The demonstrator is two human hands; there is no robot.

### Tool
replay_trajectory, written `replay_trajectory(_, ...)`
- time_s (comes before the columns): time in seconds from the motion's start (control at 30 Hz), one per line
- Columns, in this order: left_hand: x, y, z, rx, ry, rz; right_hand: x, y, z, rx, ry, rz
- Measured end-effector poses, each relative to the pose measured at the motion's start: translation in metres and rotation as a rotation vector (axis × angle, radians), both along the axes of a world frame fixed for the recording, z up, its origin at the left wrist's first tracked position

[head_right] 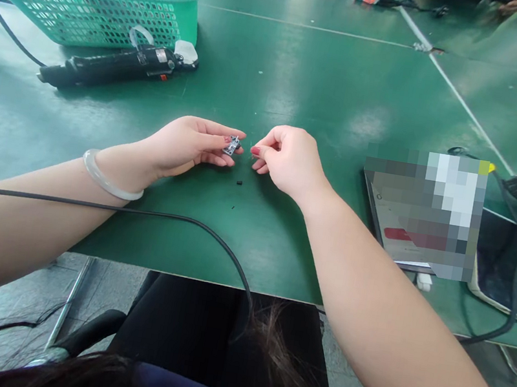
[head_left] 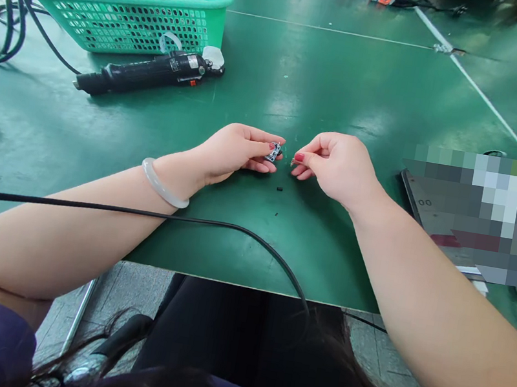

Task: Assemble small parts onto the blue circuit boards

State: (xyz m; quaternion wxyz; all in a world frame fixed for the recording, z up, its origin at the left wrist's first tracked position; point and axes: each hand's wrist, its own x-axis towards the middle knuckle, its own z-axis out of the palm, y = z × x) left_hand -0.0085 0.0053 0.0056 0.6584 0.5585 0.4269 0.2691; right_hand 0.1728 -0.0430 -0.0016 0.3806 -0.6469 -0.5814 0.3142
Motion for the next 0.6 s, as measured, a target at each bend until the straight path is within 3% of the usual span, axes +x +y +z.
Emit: replay_trajectory(0.6, -0.0003, 0.0011, -0.0026, 0.012, -0.012, -0.004, -0.0004, -0.0003, -0.0036, 0.038, -0.028, 0.08)
